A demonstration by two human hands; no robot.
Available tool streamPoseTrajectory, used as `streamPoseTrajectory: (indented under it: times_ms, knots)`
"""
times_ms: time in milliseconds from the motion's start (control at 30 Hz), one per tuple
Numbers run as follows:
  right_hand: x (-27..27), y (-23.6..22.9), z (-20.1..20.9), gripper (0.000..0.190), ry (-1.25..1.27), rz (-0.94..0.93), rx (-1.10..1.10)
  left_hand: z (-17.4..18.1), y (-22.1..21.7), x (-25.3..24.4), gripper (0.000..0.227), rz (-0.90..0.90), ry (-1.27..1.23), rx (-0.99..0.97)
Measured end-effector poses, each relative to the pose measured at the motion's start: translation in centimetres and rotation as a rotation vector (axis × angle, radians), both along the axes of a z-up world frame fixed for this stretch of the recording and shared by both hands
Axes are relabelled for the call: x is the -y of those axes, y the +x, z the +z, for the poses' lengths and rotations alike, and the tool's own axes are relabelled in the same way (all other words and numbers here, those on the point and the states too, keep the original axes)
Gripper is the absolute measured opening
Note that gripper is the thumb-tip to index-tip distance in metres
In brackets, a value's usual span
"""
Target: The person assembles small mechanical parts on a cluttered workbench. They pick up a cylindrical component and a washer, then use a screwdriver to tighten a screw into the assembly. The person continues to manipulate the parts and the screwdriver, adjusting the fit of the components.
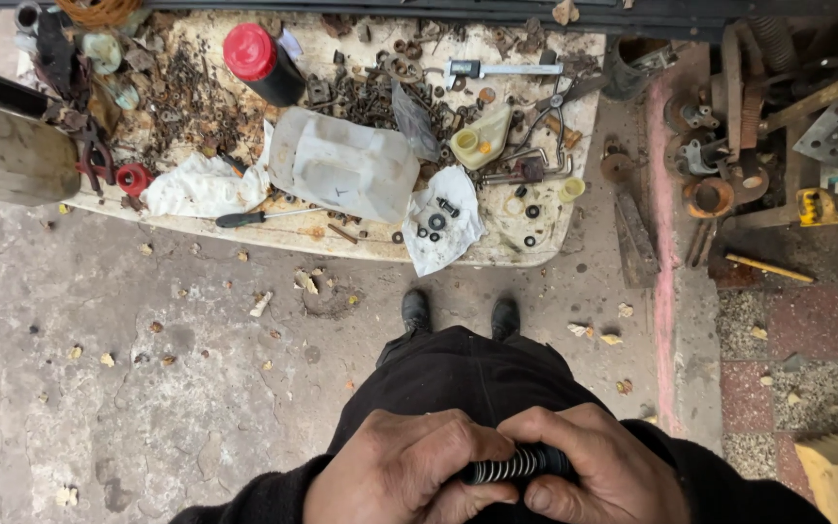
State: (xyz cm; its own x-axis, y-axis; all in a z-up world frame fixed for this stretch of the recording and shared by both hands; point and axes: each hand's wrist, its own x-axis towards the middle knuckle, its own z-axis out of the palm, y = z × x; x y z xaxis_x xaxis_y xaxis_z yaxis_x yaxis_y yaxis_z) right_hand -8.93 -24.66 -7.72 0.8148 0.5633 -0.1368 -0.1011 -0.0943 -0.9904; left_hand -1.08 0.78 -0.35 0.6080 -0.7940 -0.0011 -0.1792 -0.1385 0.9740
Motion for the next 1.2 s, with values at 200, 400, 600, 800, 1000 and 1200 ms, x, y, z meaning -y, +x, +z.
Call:
streamPoseTrajectory:
  times_ms: [200, 400, 600, 800, 1000, 1200]
  knots:
    - [-0.6, 0.0, -0.3, 0.054, 0.127, -0.071, -0.025, -0.6, -0.1, 0.1, 0.02, -0.023, 0.006, 0.084]
    - [0.0, 0.2, -1.6, 0.044, 0.121, -0.011, -0.017, -0.9, 0.7, 0.3, 0.019, -0.055, -0.031, 0.095]
    - [0.1, 0.3, -2.8, 0.04, 0.137, -0.009, 0.003, -1.5, 1.3, 0.0, 0.017, -0.066, -0.046, 0.041]
    - [-0.4, 1.4, -2.9, 0.042, 0.171, 0.013, -0.071, -1.1, 2.3, -0.1, 0.016, -0.038, -0.019, 0.003]
    - [-0.8, 1.9, -3.8, 0.044, 0.118, -0.1, -0.018, -2.4, 3.9, 0.4, 0.018, -0.034, 0.015, 0.048]
    - [0.6, 3.7, -9.1, 0.048, 0.112, -0.194, -0.022, -6.3, 6.9, 3.3, 0.017, -0.049, 0.068, 0.039]
